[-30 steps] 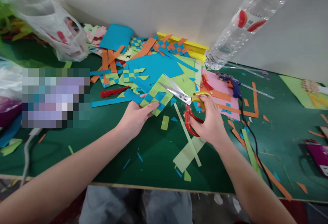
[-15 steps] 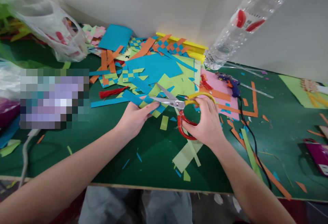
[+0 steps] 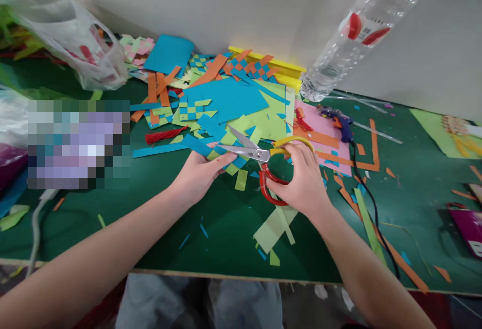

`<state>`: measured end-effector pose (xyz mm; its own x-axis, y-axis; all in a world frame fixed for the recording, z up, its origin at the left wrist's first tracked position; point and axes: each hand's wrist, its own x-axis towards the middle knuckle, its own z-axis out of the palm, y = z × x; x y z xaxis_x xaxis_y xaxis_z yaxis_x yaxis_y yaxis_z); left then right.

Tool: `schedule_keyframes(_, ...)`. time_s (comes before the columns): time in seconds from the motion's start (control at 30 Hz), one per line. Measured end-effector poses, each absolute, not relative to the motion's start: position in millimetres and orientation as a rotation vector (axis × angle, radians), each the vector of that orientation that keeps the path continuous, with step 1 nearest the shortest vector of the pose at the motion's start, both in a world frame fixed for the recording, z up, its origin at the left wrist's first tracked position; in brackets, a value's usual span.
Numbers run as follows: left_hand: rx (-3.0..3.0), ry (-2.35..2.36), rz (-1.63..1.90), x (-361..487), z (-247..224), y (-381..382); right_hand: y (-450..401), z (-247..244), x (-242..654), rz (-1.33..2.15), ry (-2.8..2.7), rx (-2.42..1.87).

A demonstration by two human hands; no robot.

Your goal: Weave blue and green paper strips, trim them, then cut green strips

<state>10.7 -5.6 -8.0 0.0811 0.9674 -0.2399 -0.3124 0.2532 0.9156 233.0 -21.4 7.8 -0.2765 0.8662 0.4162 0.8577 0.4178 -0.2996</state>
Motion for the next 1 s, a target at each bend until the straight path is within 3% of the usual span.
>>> schedule_keyframes(1.0,0.786,1.020,1.141,10.6,-8.2,-4.7,-22.9,6.9,235.2,0.173,-2.160,-1.432)
